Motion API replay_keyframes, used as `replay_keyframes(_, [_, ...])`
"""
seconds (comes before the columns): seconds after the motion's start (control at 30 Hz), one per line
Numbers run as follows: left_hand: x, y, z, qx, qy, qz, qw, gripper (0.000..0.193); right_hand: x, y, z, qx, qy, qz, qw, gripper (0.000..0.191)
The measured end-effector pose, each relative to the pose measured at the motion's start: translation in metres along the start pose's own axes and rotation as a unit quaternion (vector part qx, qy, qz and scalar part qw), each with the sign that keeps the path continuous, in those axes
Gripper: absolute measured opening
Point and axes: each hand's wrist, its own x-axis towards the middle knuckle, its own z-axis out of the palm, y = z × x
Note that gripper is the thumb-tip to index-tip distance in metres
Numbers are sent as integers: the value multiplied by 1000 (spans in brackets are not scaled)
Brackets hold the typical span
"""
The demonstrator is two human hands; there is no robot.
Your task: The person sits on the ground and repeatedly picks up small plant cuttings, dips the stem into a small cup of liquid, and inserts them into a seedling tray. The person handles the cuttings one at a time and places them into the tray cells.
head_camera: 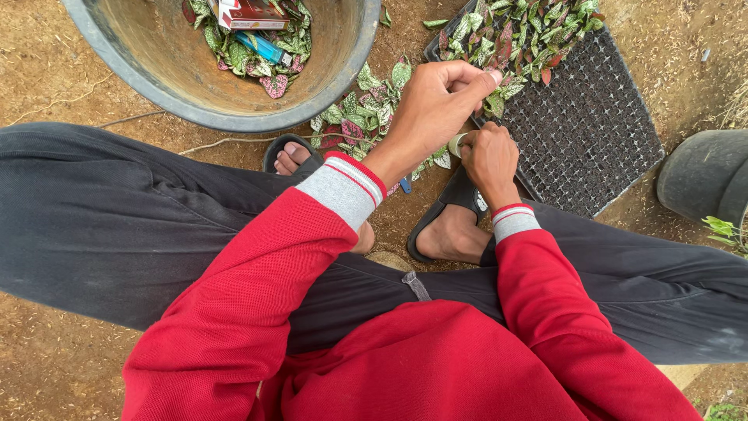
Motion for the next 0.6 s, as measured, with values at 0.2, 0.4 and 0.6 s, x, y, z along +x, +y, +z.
replay_keyframes(0.2, [2, -3, 1, 3, 5, 8, 1000, 34, 3, 0, -14, 50, -16, 3, 999, 16])
replay_keyframes(0.4, [3, -8, 2, -20, 3, -12, 1000, 33, 2, 1, -22, 57, -53, 18, 997, 18])
replay_keyframes(0.6, [5, -9, 1, -15, 0, 1, 1000, 32, 1, 0, -23, 85, -64, 35, 994, 18])
